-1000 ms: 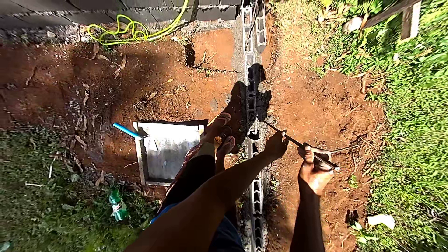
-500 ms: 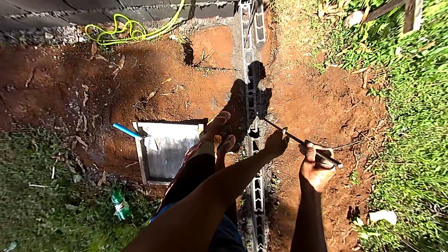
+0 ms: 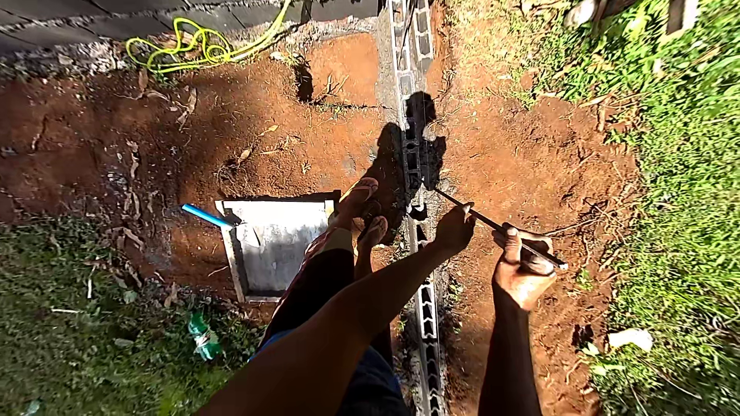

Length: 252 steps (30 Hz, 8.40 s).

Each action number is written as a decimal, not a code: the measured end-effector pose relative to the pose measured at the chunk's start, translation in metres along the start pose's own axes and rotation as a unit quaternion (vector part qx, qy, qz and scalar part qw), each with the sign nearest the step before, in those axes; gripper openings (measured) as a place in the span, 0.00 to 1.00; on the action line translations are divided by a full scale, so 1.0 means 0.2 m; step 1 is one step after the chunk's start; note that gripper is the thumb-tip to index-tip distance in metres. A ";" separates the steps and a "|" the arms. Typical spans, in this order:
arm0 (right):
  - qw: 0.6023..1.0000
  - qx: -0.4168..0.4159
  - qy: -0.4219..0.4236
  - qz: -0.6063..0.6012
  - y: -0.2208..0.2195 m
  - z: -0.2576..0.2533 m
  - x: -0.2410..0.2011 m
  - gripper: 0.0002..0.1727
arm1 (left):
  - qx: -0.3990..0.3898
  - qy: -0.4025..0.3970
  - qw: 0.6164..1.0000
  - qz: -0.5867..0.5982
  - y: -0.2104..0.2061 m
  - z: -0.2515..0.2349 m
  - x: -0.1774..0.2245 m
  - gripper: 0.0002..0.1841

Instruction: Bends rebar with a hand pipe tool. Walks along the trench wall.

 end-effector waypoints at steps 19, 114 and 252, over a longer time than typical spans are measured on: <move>0.998 0.002 0.047 -0.049 0.12 0.09 -0.06 0.07 | 0.029 -0.036 0.999 -0.028 -0.05 0.08 0.05 0.22; 0.984 -0.111 -0.089 0.105 -0.25 0.00 0.37 0.13 | 0.051 0.368 0.884 0.285 0.00 -0.37 -0.50 0.22; 0.885 -0.256 -0.383 -0.062 -0.30 0.90 0.92 0.19 | -0.288 0.128 0.931 -0.181 0.75 0.24 -0.43 0.33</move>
Point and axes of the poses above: each hand's wrist, its own z-axis away from the middle knuckle, its own y-axis out of the back of the hand, x = y × z, the point moved 8 cm from there along -z, towards the middle knuckle, and after that the axes turned 2 degrees about -y, right-handed, at the moved point
